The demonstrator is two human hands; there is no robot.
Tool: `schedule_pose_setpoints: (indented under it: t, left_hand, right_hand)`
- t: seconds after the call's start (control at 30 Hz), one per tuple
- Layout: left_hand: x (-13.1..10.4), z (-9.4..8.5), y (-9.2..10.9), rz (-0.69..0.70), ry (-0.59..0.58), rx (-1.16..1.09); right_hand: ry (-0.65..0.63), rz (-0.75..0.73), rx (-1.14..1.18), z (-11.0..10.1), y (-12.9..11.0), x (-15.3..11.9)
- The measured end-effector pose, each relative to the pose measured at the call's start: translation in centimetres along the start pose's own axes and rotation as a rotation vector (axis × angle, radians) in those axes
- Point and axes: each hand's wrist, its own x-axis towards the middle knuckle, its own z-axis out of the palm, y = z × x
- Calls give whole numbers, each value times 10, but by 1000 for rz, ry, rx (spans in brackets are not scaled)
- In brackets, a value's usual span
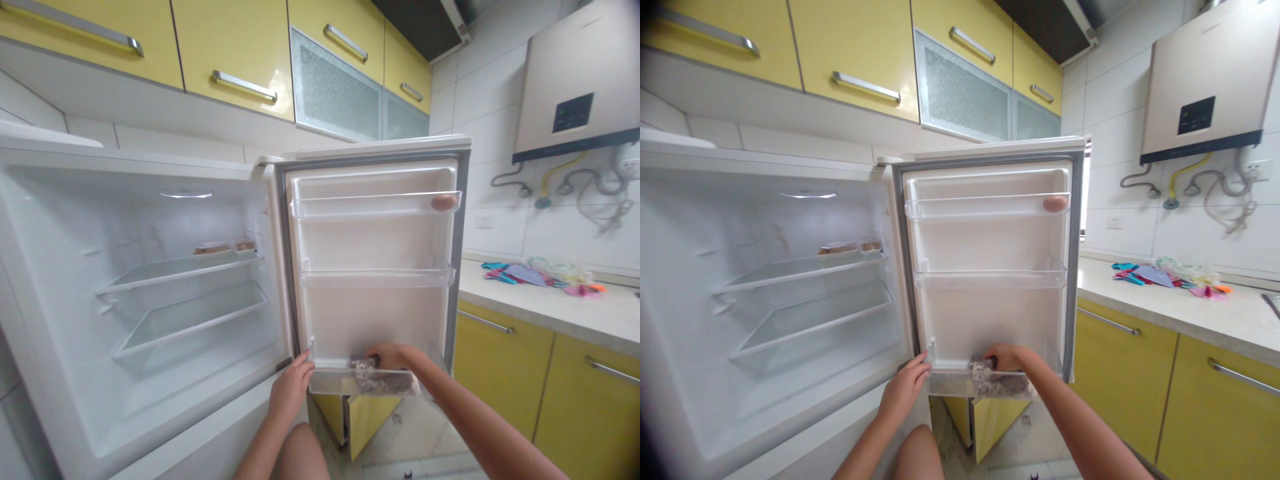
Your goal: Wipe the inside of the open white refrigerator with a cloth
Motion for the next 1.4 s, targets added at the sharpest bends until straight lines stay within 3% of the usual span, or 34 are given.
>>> schedule_pose_setpoints:
  t: [0.1,0.2,0.3,0.47,0.53,0.67,0.7,0.77,0.9,0.97,1.03,1.1,1.2,1.4]
  left_hand:
    - [0,1,0,-2,4,4]
    - [1,2,-1,1,5,-13]
    - [2,3,-2,10,17,-38]
    - [3,6,-5,21,25,-59]
    - [4,8,-7,26,39,-80]
    - [4,13,-9,31,74,-137]
    - [4,14,-10,35,81,-150]
    - [3,16,-11,46,93,-172]
    - [2,16,-11,49,104,-179]
    - [1,15,-9,50,105,-176]
    - [1,14,-6,52,105,-170]
    - [1,12,-3,45,93,-152]
    - [1,9,1,22,52,-106]
    - [-1,2,4,0,14,-6]
  right_hand:
    - [29,51,-63,-9,29,-37]
    - [93,92,-117,-13,40,-57]
    - [257,147,-171,-12,32,-61]
    - [637,248,-222,-15,11,-69]
    - [885,243,-225,-21,6,-79]
    - [1639,277,-130,-30,2,-90]
    - [1746,316,-85,-31,0,-87]
    - [1831,384,31,-30,-5,-71]
    - [1822,399,249,-24,-34,-5]
    - [1781,347,240,-19,-56,31]
    - [1642,245,99,-15,-79,59]
    - [1342,39,-166,-12,-95,74]
    - [974,-222,-419,-18,-103,77]
    - [681,-432,-580,-59,-68,38]
